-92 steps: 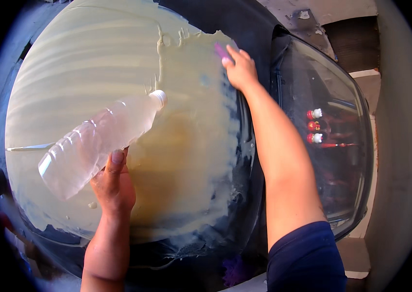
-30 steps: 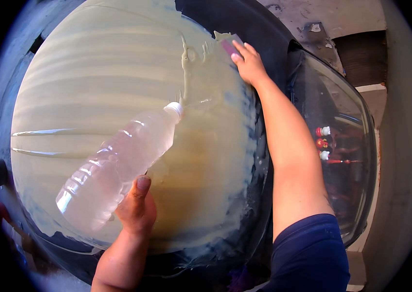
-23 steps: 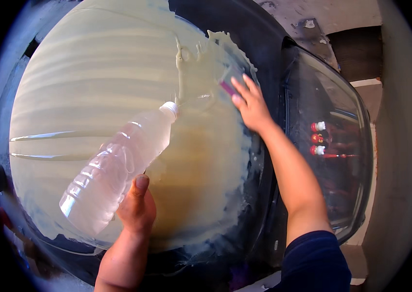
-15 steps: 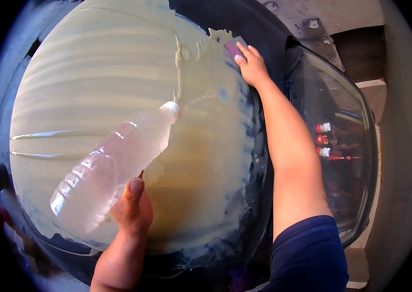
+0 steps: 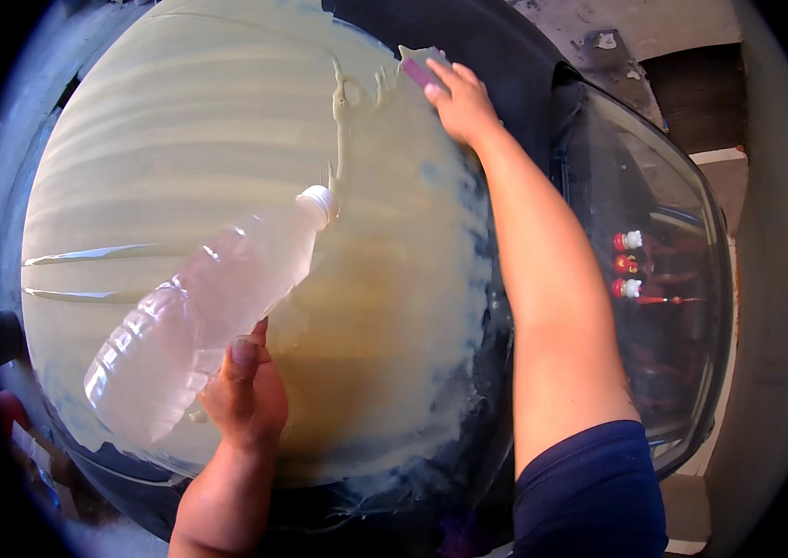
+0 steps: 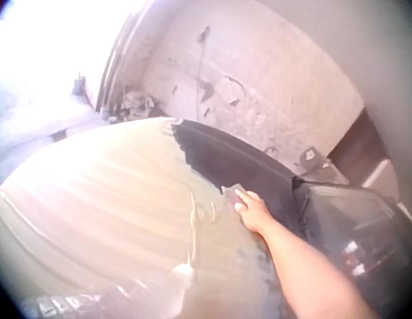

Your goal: The person retrieves a sanding block and water bottle from a bucket, then pours liquid onto the car hood and spreads a thick white paste across the surface using the sanding block. The person repeatedly pours and spreads the paste to cover more of the hood area.

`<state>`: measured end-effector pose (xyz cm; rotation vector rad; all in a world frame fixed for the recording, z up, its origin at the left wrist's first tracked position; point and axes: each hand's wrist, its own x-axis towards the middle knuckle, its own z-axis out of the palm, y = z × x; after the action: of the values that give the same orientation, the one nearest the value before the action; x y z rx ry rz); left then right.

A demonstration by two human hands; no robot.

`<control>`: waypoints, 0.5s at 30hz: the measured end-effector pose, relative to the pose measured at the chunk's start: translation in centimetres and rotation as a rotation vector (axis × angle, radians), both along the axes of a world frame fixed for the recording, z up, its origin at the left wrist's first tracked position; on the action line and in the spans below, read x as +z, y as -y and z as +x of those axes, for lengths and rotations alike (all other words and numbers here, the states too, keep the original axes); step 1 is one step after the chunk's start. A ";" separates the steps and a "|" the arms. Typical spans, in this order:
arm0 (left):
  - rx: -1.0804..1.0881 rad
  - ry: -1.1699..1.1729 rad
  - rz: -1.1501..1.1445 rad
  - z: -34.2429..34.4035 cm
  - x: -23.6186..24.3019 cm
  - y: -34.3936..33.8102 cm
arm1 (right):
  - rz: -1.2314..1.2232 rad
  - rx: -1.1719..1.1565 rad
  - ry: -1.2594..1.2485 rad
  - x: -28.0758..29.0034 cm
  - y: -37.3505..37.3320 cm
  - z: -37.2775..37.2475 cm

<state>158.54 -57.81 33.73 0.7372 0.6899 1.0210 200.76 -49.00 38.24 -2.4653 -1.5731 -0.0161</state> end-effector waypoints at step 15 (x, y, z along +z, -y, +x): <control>0.075 0.130 -0.068 0.4 0.6 -0.5 | 0.026 0.006 0.048 -0.1 -2.0 -2.8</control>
<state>158.98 -57.35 34.37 0.5841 0.6405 1.0979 197.96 -47.01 38.14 -2.4572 -1.5895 -0.0951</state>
